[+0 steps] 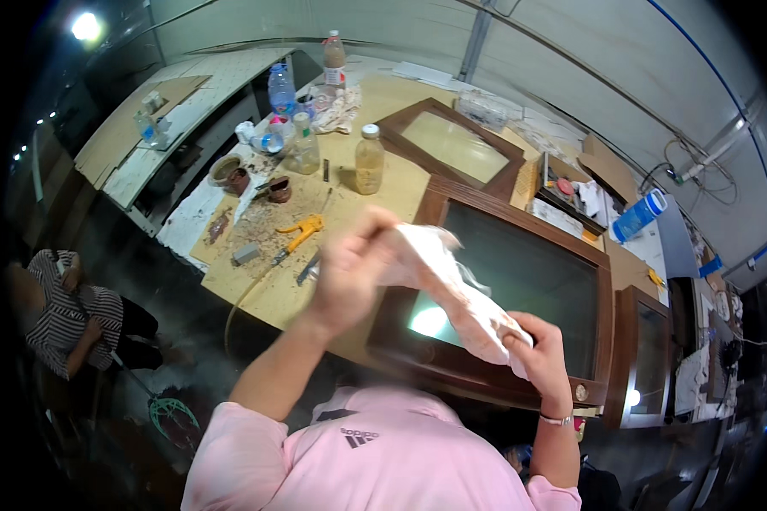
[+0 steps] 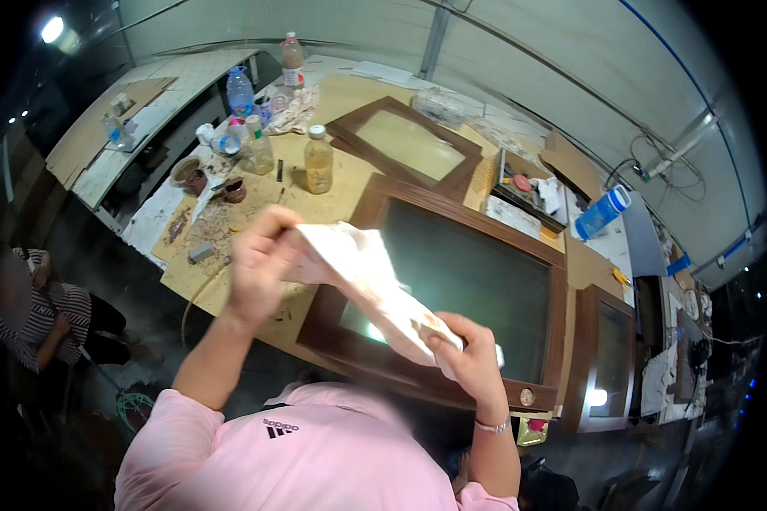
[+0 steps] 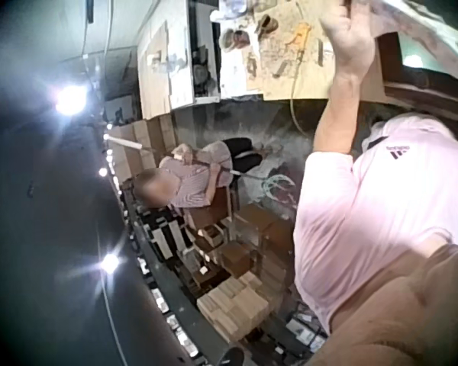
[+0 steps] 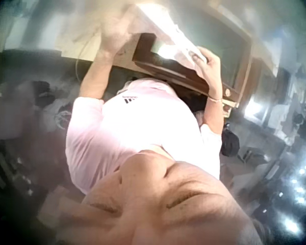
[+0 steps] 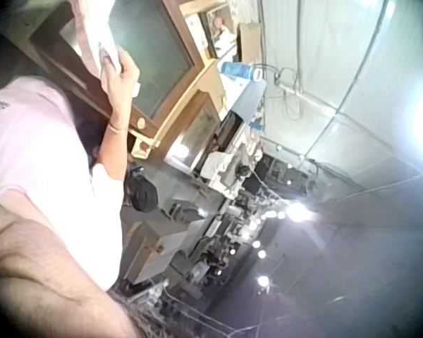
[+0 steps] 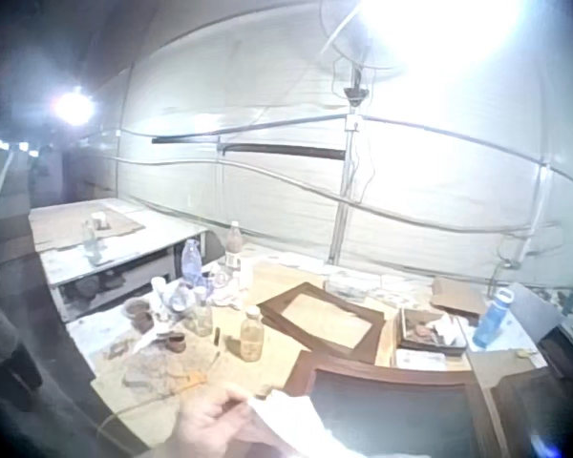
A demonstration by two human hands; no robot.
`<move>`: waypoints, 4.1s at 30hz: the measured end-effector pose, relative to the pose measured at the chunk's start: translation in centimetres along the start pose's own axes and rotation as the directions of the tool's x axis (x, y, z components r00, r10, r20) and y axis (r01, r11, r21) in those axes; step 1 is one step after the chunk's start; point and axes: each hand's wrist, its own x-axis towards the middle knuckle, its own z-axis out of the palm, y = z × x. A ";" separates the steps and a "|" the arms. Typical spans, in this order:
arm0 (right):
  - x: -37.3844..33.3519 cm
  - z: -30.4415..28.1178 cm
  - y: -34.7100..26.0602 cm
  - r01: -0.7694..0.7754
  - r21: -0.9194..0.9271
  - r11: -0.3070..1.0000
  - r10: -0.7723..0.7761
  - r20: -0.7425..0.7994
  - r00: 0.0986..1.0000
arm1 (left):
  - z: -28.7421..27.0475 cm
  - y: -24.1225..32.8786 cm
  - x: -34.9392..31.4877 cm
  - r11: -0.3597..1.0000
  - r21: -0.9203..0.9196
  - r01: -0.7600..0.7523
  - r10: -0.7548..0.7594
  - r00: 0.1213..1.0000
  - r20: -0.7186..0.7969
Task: The person cleans wooden window frames by wiping the glass and wood with a cloth and using a small abrasive block to sand the edges.
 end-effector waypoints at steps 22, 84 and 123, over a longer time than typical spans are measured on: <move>4.8 -8.9 5.1 -0.002 -0.493 0.870 -0.269 -0.479 0.836 | -12.2 -0.4 -9.5 0.984 0.135 0.119 -0.085 0.968 -0.237; -2.8 8.0 0.6 0.455 -0.589 0.667 -0.485 0.119 0.866 | 5.5 -16.5 6.0 0.624 0.732 -0.272 -0.151 0.877 0.455; -3.8 13.3 1.3 0.235 -0.884 0.403 -0.586 -0.052 0.808 | 6.7 -18.1 6.1 0.637 0.723 -0.266 -0.096 0.904 0.417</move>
